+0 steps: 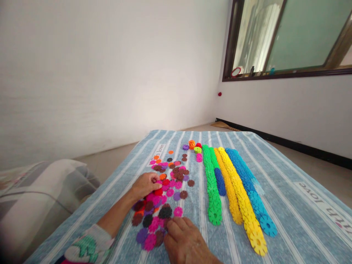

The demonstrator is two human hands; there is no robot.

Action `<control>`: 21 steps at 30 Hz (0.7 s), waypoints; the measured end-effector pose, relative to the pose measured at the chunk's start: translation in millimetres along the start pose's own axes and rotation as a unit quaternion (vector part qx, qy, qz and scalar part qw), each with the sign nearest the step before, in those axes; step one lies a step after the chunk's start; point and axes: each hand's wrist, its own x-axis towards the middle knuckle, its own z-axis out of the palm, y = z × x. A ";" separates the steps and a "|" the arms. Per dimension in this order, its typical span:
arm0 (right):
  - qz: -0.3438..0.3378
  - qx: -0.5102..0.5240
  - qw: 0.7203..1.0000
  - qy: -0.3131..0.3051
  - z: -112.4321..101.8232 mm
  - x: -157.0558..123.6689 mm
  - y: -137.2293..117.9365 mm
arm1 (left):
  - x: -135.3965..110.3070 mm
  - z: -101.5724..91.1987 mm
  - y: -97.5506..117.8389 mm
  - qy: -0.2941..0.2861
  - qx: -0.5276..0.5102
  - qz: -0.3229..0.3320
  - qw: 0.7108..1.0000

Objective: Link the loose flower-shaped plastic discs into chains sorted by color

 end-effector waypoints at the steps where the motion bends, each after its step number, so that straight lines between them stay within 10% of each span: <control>1: -0.003 -0.003 1.000 0.005 0.3 0.2 0.2 | 0.3 0.7 -1.4 0.000 -0.010 0.003 1.000; 21: -0.004 -0.007 0.998 0.057 5.1 0.5 0.1 | -8.7 -19.5 -0.6 0.002 -0.246 -0.045 0.968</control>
